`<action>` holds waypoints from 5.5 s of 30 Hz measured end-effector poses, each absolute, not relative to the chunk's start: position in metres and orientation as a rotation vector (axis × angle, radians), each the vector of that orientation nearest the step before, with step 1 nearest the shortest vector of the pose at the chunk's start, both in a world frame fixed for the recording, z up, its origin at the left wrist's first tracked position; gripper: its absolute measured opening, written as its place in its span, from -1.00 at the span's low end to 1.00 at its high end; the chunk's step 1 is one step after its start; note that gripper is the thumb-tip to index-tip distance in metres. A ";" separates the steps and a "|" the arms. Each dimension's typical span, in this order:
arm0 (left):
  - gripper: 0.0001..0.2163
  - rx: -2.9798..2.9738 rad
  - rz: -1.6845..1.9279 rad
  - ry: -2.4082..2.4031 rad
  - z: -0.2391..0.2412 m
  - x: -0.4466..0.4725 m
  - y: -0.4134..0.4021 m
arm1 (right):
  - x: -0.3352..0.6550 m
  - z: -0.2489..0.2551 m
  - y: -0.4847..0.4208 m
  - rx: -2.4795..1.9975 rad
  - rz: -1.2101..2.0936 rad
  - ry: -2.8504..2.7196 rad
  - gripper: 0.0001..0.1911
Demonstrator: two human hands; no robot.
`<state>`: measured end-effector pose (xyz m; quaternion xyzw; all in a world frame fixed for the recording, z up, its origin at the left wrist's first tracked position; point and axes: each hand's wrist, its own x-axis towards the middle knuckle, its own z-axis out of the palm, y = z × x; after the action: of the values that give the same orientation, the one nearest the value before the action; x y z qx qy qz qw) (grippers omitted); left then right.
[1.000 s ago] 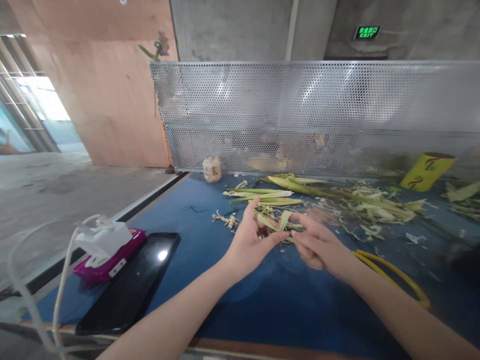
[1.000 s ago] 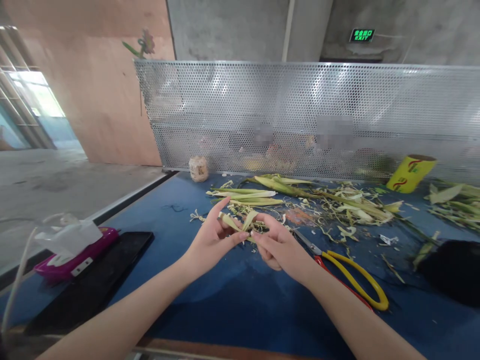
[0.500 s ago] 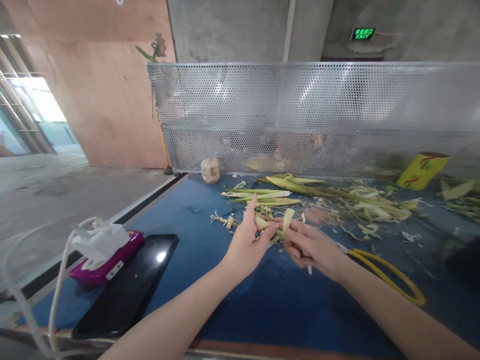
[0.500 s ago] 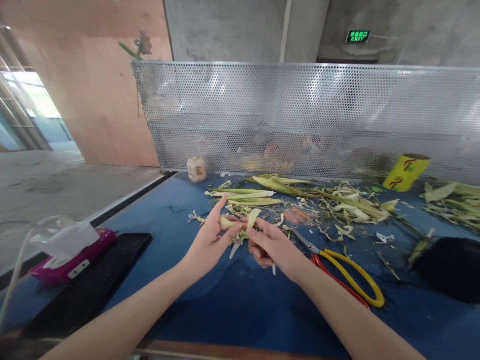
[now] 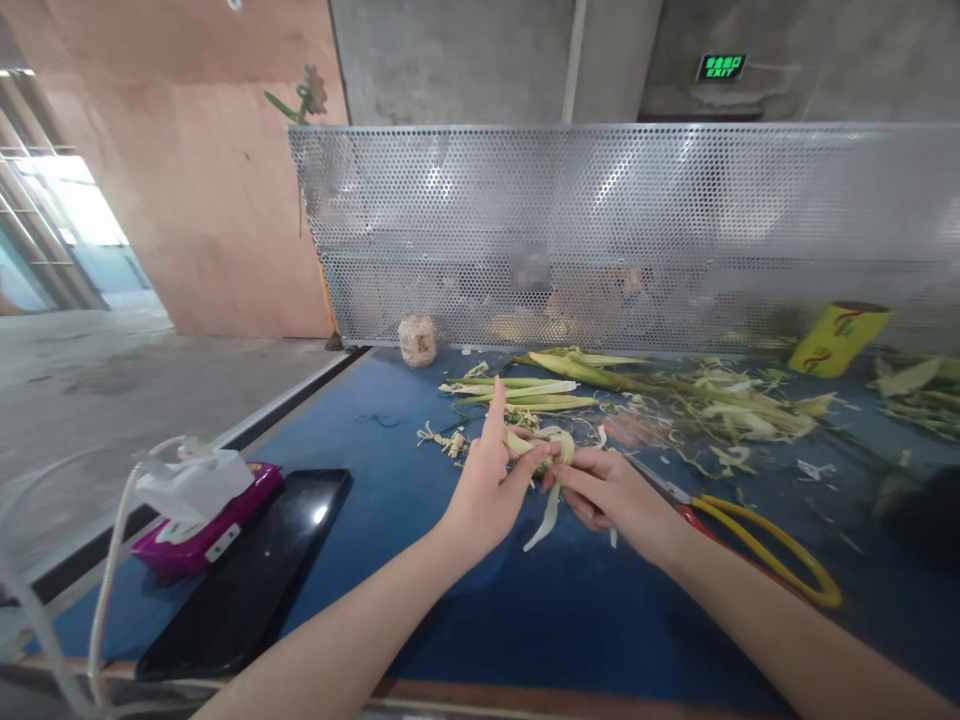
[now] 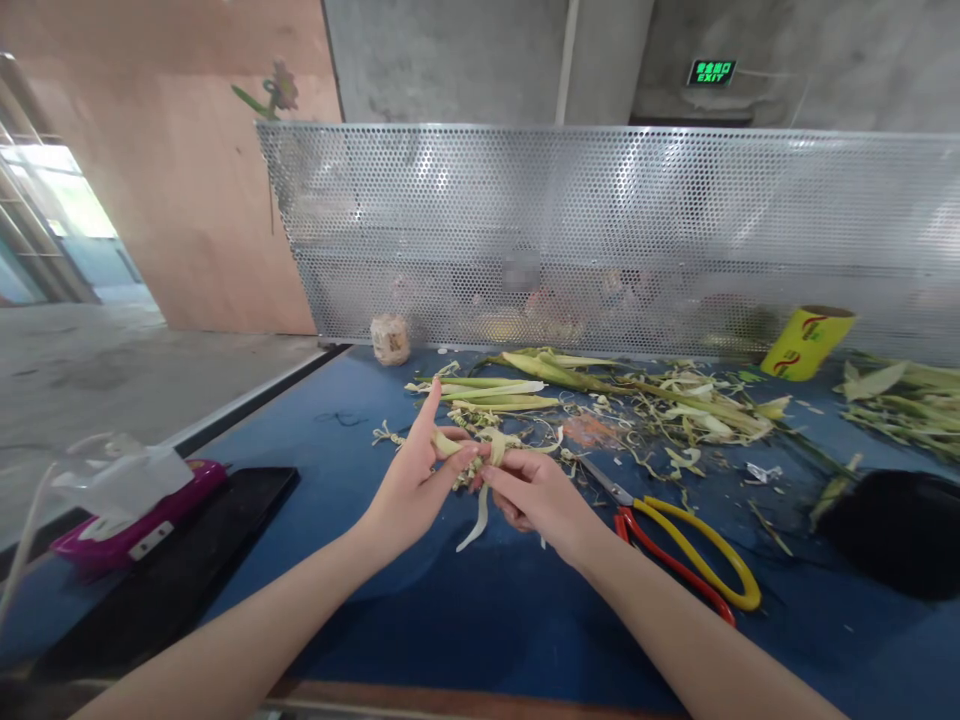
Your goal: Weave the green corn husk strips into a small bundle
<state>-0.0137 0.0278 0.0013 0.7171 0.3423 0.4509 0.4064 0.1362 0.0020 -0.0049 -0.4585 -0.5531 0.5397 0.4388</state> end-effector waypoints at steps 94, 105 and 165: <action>-0.30 1.433 0.772 0.415 -0.009 -0.010 0.025 | 0.145 0.001 -0.003 -1.261 0.538 -1.697 -0.76; -0.15 1.091 1.042 0.574 -0.002 -0.010 0.031 | 0.156 -0.004 -0.008 -0.862 -0.819 -2.063 -0.66; -0.53 0.985 1.027 0.840 0.000 -0.009 0.035 | 0.158 -0.007 0.005 -1.003 -0.620 -2.089 -0.80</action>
<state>-0.0090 0.0350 0.0003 0.4385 0.3738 0.4572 0.6775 0.1585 0.0054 -0.0067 -0.3896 -0.8114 -0.2408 0.3631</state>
